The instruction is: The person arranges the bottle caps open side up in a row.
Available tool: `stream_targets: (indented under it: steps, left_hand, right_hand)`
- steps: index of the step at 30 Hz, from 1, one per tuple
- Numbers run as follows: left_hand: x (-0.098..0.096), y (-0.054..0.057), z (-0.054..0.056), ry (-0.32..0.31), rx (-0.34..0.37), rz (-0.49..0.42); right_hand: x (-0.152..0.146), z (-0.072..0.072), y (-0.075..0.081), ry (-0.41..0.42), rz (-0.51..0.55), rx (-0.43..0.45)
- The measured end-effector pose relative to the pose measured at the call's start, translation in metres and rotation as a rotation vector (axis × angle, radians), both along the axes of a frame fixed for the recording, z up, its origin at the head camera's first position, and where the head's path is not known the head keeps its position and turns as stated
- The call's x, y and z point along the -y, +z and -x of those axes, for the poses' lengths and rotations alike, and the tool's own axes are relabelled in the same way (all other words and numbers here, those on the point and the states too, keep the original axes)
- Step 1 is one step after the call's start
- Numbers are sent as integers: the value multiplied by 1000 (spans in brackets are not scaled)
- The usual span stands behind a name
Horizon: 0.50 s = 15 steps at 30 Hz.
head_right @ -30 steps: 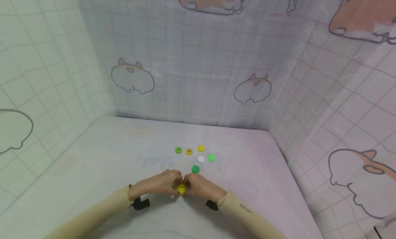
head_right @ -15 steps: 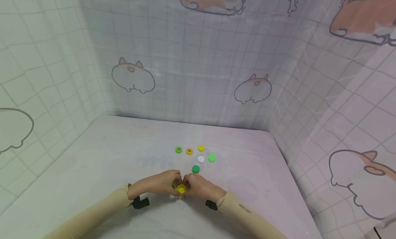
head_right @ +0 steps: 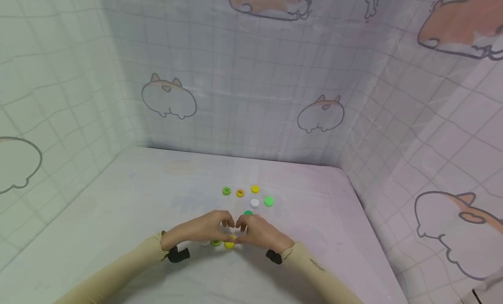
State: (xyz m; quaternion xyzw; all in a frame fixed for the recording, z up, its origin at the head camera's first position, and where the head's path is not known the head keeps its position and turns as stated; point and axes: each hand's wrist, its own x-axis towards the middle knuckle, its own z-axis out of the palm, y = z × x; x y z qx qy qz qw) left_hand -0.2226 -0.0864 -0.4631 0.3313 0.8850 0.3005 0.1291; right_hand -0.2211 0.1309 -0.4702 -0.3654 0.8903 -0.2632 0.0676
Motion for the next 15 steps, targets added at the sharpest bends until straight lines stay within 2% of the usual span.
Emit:
stream_targets:
  steps: [5, 15]
  left_hand:
    - [-3, 4, 0, 4, 28, 0]
    - [-7, 7, 6, -13, 26, -16]
  right_hand:
    - [-3, 1, 0, -39, -10, 1]
    - [-9, 3, -1, -63, -9, -37]
